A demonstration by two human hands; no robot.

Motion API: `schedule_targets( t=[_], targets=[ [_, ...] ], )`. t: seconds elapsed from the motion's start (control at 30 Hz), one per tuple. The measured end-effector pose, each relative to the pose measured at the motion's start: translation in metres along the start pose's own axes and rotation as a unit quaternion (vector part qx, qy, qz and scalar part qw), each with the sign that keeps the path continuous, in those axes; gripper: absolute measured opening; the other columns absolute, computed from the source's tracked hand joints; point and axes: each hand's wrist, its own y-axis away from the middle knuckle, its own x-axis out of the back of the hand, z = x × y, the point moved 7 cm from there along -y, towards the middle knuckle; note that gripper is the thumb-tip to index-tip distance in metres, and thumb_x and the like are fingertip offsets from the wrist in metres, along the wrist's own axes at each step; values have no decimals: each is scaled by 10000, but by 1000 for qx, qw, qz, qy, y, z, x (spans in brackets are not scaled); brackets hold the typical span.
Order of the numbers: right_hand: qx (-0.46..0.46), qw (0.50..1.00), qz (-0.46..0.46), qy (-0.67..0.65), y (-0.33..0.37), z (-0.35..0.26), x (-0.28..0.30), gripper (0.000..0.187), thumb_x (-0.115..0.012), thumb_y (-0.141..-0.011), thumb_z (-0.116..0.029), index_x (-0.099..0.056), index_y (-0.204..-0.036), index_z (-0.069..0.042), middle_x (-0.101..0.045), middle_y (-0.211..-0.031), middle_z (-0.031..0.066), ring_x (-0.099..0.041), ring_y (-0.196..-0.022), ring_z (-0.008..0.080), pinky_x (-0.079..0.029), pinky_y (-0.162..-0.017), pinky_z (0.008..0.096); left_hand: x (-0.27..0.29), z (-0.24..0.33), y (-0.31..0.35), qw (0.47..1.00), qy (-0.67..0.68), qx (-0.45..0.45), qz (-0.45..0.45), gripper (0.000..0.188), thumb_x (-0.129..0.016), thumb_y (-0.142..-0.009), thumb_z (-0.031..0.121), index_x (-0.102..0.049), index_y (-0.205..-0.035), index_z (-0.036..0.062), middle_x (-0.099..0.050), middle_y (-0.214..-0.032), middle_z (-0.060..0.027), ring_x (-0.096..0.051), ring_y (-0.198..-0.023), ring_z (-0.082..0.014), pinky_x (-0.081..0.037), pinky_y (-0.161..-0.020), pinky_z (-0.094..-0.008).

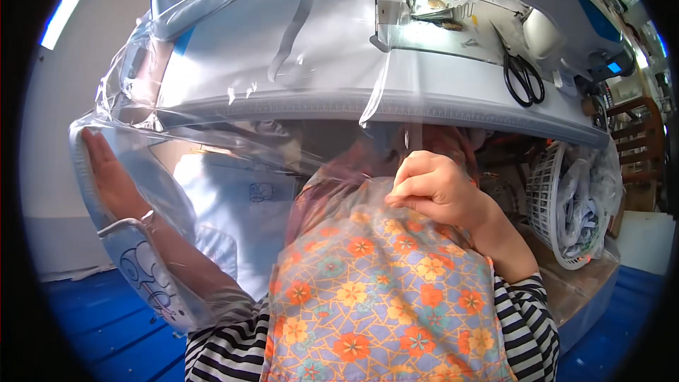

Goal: Operating an industrial sewing machine to assemble light blue fabric items and trimming thread with scissors.

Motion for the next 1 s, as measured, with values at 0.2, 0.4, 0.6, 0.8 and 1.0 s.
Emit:
schedule_targets(
  t=[0.2, 0.4, 0.6, 0.8, 1.0],
  targets=[
    [-31, 999, 24, 20, 5, 31, 16, 142, -750, -713, -14, -708, -842, -59, -630, -813, 45, -584, -756, 217, -465, -676, 333, -7, -42, 13, 854, 365, 311, -202, 482, -642, -899, 158, -491, -1318, -26, -465, -1329, -278, -533, -1161, -374, -435, -999, -474],
    [-50, 997, 17, 47, -10, 38, 30, 163, -744, -720, -16, -714, -870, -70, -644, -866, 45, -600, -842, 217, -467, -777, 327, -27, -59, 0, 863, 294, 332, -243, 412, -742, -824, 128, -587, -1189, 13, -543, -1222, -228, -606, -1036, -298, -488, -897, -377],
    [-40, 999, 29, 9, -26, 48, 38, 150, -728, -735, 4, -718, -870, -61, -649, -859, 46, -600, -845, 211, -470, -772, 317, -30, -94, -33, 926, 157, 223, -259, 326, -741, -817, 127, -630, -1097, 0, -620, -1092, -191, -628, -993, -259, -495, -858, -329],
    [-65, 997, 50, 5, -43, 68, 58, 124, -702, -774, 18, -715, -884, -39, -656, -853, 49, -601, -842, 176, -470, -776, 288, -42, -141, -38, 930, 189, 238, -205, 246, -686, -849, 137, -660, -1011, -46, -654, -1056, -199, -636, -974, -296, -495, -869, -379],
    [-95, 993, 55, -43, -64, 96, 72, 144, -631, -807, 57, -708, -909, -10, -651, -883, 62, -615, -853, 167, -492, -788, 267, -70, -166, -45, 954, 101, 106, -262, 635, -801, -776, 300, -549, -1282, 10, -567, -1293, -150, -546, -1203, -238, -402, -1062, -328]
  ],
)
